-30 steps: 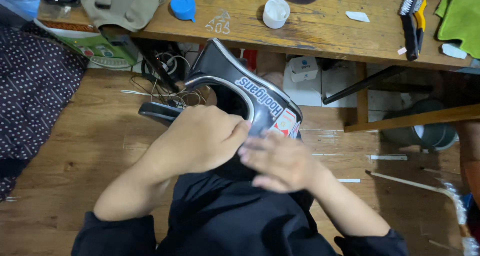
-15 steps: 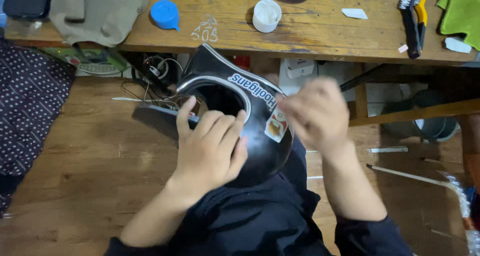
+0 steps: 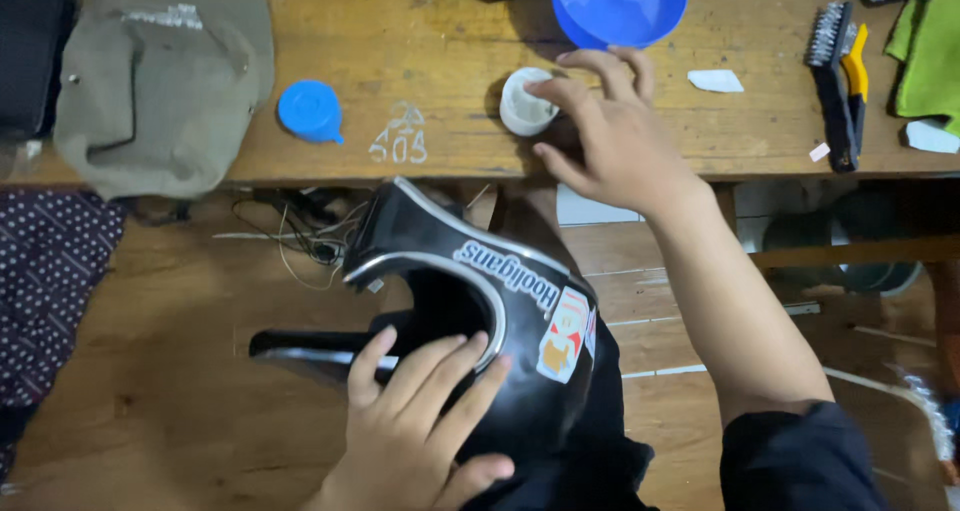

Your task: The person cleans a black motorcycle helmet by hand, rubbing its surface and stickers. They repeatedly dip their fingers into a small white container on the table to apply a substance to the helmet.

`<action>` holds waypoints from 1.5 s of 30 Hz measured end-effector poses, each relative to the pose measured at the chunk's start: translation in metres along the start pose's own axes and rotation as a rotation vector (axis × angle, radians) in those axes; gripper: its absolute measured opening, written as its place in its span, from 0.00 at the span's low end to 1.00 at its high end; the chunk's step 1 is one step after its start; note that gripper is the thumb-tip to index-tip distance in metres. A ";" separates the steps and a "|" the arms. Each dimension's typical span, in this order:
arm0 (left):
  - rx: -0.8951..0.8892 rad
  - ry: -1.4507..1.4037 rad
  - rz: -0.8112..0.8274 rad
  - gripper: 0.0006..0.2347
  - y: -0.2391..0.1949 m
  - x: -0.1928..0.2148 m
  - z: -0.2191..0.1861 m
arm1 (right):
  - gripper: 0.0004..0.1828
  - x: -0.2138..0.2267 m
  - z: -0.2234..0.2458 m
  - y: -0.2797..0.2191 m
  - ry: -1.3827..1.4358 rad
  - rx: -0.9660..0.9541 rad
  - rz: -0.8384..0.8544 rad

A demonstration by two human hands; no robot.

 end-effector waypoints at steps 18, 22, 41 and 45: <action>0.044 0.223 -0.252 0.08 0.007 -0.005 0.002 | 0.23 -0.013 -0.004 0.010 0.135 -0.018 -0.024; 0.003 0.241 -0.277 0.08 0.005 -0.008 0.003 | 0.22 -0.014 -0.006 0.013 0.135 -0.017 -0.019; 0.021 0.229 -0.279 0.10 0.008 -0.005 0.004 | 0.27 -0.009 -0.002 0.013 0.021 -0.024 0.041; -0.017 0.248 -0.267 0.08 0.004 -0.008 0.005 | 0.32 -0.012 -0.007 0.011 0.088 -0.080 0.062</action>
Point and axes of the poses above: each hand's wrist, its own y-axis towards the middle knuckle, its own x-axis out of the back of the hand, z = x × y, the point moved 7 cm from there along y, towards the middle knuckle, and after that the axes turned 4 degrees about y, right-handed, at the moved point
